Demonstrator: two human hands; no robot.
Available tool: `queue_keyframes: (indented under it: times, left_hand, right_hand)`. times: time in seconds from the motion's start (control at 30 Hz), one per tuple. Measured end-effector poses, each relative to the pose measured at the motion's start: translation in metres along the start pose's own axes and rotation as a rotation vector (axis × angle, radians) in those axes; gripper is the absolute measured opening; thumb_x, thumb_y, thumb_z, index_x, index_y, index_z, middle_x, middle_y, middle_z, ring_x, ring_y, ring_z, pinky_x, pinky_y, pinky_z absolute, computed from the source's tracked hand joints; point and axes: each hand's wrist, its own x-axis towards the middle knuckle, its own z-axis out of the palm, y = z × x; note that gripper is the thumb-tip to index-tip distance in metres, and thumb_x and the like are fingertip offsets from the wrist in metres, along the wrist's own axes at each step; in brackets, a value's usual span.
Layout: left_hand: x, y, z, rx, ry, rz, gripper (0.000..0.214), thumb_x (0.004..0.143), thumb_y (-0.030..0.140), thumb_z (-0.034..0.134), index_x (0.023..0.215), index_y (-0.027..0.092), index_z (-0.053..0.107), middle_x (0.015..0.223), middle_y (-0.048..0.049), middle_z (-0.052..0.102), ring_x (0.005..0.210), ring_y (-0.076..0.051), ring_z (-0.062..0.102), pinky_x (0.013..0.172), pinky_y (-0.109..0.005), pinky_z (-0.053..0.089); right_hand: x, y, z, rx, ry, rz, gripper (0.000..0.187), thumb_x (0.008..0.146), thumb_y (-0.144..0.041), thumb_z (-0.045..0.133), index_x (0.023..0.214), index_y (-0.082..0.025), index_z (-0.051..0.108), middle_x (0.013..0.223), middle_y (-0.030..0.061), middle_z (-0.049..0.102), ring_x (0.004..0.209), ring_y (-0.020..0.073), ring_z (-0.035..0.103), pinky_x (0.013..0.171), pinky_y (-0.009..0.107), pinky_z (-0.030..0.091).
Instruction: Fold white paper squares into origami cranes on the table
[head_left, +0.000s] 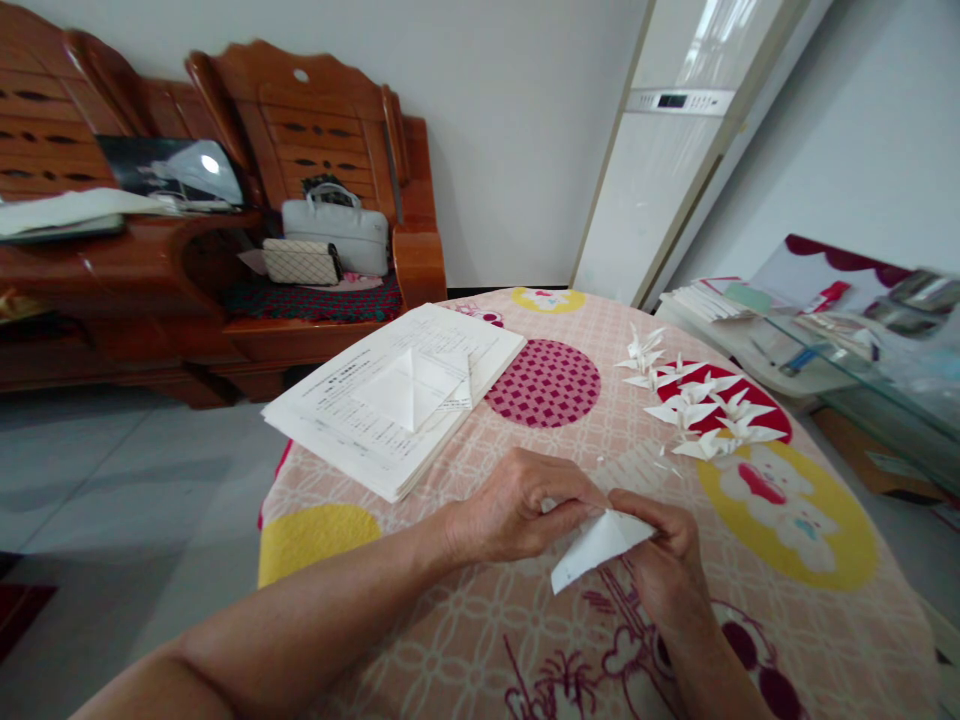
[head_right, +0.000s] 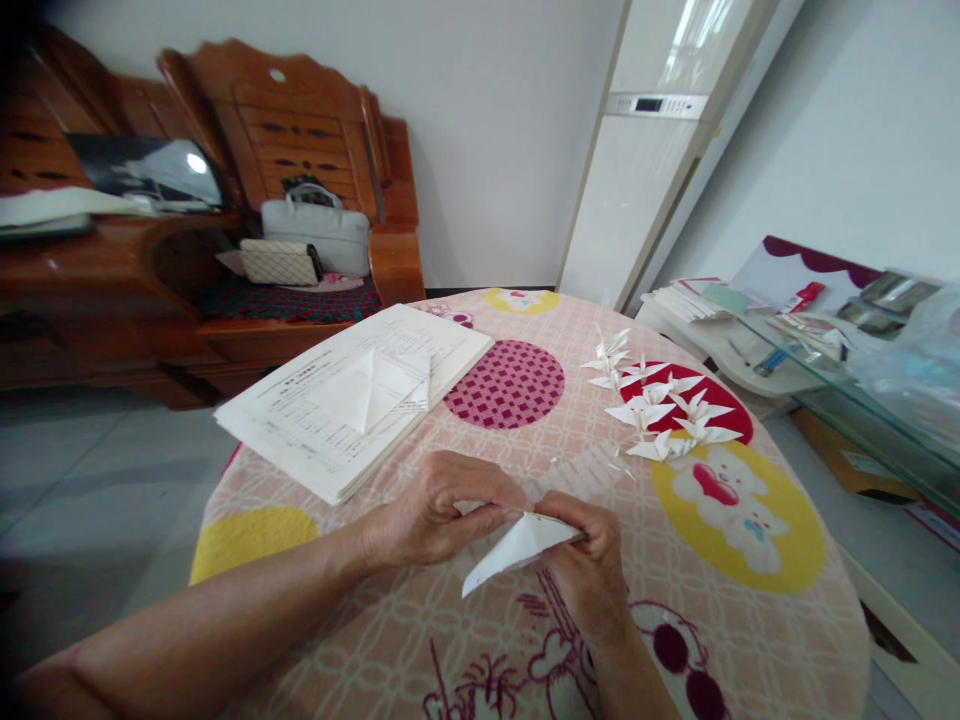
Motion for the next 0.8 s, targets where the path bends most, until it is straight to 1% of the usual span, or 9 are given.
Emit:
queue_keyframes:
  times: [0.07,0.17,0.23,0.33,0.5,0.57,0.67,0.8]
  left_hand:
    - [-0.001,0.000,-0.001,0.043,-0.029,0.010,0.023,0.093,0.021,0.047,0.096,0.012,0.069,0.087,-0.0093,0.072,0.080,-0.014,0.067,0.073,-0.022,0.048]
    - [-0.001,0.001,-0.002,0.087,-0.050,0.033,0.024,0.093,0.019,0.047,0.097,0.011,0.069,0.084,-0.0092,0.072,0.078,-0.014,0.066,0.070,-0.021,0.047]
    - [0.000,0.002,-0.003,0.067,-0.048,0.028,0.023,0.092,0.018,0.047,0.096,0.011,0.069,0.084,-0.0087,0.072,0.076,-0.013,0.065,0.069,-0.021,0.046]
    - [0.001,0.003,-0.004,-0.010,-0.041,-0.024,0.021,0.090,0.017,0.049,0.096,0.012,0.069,0.086,-0.0077,0.073,0.075,-0.012,0.066,0.067,-0.019,0.046]
    - [0.002,0.004,-0.005,-0.050,-0.043,-0.060,0.021,0.089,0.016,0.051,0.093,0.010,0.070,0.082,-0.0068,0.072,0.071,-0.011,0.064,0.063,-0.018,0.045]
    - [0.003,0.004,-0.004,-0.059,-0.040,-0.098,0.020,0.088,0.016,0.052,0.091,0.011,0.071,0.079,-0.0059,0.072,0.069,-0.010,0.063,0.061,-0.018,0.044]
    - [0.004,0.003,-0.001,-0.113,0.004,-0.202,0.019,0.086,0.019,0.054,0.086,0.010,0.071,0.074,-0.0046,0.070,0.065,-0.010,0.062,0.058,-0.016,0.043]
    - [0.006,0.002,0.003,-0.169,0.082,-0.328,0.016,0.084,0.018,0.057,0.078,0.010,0.070,0.070,-0.0032,0.068,0.062,-0.009,0.059,0.055,-0.015,0.042]
  right_hand:
    - [0.000,-0.001,0.000,-0.011,-0.009,-0.001,0.012,0.063,-0.015,0.059,0.062,-0.018,0.070,0.056,-0.0006,0.057,0.052,0.0138,0.047,0.046,0.023,0.035]
    - [0.000,-0.006,0.000,-0.064,0.009,-0.031,0.012,0.062,-0.015,0.058,0.059,-0.019,0.069,0.054,-0.0012,0.056,0.049,0.0134,0.046,0.045,0.023,0.034]
    - [0.001,-0.010,0.000,-0.125,0.025,-0.065,0.012,0.063,-0.015,0.058,0.058,-0.019,0.068,0.052,-0.0013,0.054,0.049,0.0135,0.046,0.045,0.023,0.035]
    - [0.001,-0.016,0.001,-0.222,0.016,-0.144,0.013,0.066,-0.016,0.058,0.056,-0.019,0.065,0.051,-0.0016,0.052,0.049,0.0138,0.047,0.046,0.023,0.036]
    - [0.001,-0.018,0.001,-0.376,-0.007,-0.278,0.015,0.074,-0.021,0.060,0.060,-0.017,0.064,0.056,-0.0017,0.053,0.052,0.0126,0.049,0.048,0.023,0.037]
    - [0.001,-0.017,0.002,-0.407,0.002,-0.315,0.014,0.077,-0.023,0.062,0.064,-0.017,0.064,0.058,-0.0018,0.054,0.052,0.0120,0.049,0.048,0.022,0.037]
    - [0.000,-0.016,0.004,-0.428,0.028,-0.336,0.011,0.079,-0.025,0.064,0.072,-0.018,0.065,0.062,-0.0019,0.056,0.054,0.0118,0.051,0.050,0.022,0.039]
    - [-0.002,-0.017,0.007,-0.503,0.133,-0.353,0.005,0.082,-0.023,0.063,0.084,-0.019,0.065,0.072,0.0001,0.063,0.064,0.0141,0.059,0.059,0.023,0.045]
